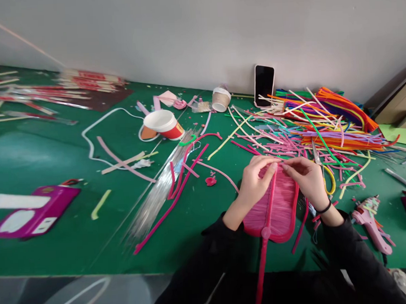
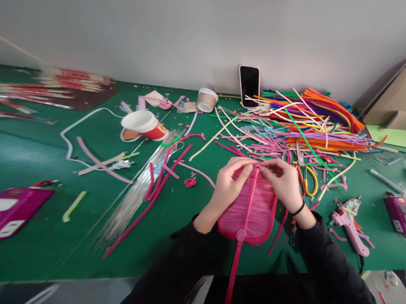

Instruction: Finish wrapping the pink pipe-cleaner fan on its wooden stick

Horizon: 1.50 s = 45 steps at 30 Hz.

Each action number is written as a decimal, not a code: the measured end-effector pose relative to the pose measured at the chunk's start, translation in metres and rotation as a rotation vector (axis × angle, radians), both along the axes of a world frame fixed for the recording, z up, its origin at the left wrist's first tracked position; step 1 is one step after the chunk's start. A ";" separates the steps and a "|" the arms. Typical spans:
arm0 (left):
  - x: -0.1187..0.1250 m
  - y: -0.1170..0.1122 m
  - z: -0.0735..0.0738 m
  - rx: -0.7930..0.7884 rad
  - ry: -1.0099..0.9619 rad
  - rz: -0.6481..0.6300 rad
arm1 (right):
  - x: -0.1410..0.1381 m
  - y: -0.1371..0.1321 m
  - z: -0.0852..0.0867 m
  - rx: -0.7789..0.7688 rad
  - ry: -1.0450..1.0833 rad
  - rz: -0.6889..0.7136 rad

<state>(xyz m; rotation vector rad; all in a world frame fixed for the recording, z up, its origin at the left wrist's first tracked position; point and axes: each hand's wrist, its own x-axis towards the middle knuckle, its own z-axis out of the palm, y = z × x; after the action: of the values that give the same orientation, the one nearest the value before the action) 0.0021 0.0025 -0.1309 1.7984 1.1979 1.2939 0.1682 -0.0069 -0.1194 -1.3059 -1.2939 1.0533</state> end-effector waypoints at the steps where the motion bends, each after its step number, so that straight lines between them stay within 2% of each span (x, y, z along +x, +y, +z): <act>1: -0.003 0.002 -0.002 -0.012 0.062 0.027 | 0.001 0.000 -0.002 0.033 -0.051 -0.005; 4: -0.012 0.012 -0.011 -0.127 0.336 0.124 | 0.006 0.000 -0.009 0.138 -0.235 -0.047; 7: -0.018 0.020 -0.021 -0.223 0.422 0.084 | 0.010 0.002 -0.016 0.216 -0.356 -0.071; 10: -0.018 0.023 -0.023 -0.262 0.417 0.034 | 0.012 0.002 -0.022 0.298 -0.439 -0.054; 15: -0.017 0.021 -0.009 -0.324 0.330 -0.023 | 0.008 -0.004 -0.022 0.420 -0.476 -0.030; 20: -0.019 0.018 0.002 -0.338 0.216 0.010 | 0.005 -0.008 -0.016 0.623 -0.569 -0.011; 27: -0.017 0.016 0.005 -0.333 0.156 0.019 | 0.006 -0.004 -0.021 0.720 -0.645 0.025; 31: -0.017 0.016 0.005 -0.322 0.139 0.027 | 0.003 -0.008 -0.014 0.648 -0.640 0.044; 36: -0.018 0.016 0.005 -0.300 0.125 0.028 | 0.000 -0.004 -0.002 0.389 -0.435 -0.090; 40: -0.018 0.015 0.006 -0.289 0.111 0.025 | 0.005 0.008 -0.003 0.205 -0.256 -0.005; 45: -0.018 0.014 0.007 -0.286 0.089 0.024 | 0.008 0.012 -0.006 0.210 -0.259 0.077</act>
<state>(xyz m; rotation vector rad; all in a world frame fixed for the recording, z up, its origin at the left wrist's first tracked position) -0.0156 0.0170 -0.1242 1.6508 1.3801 1.0051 0.1764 0.0054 -0.1257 -1.2694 -1.6144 0.7929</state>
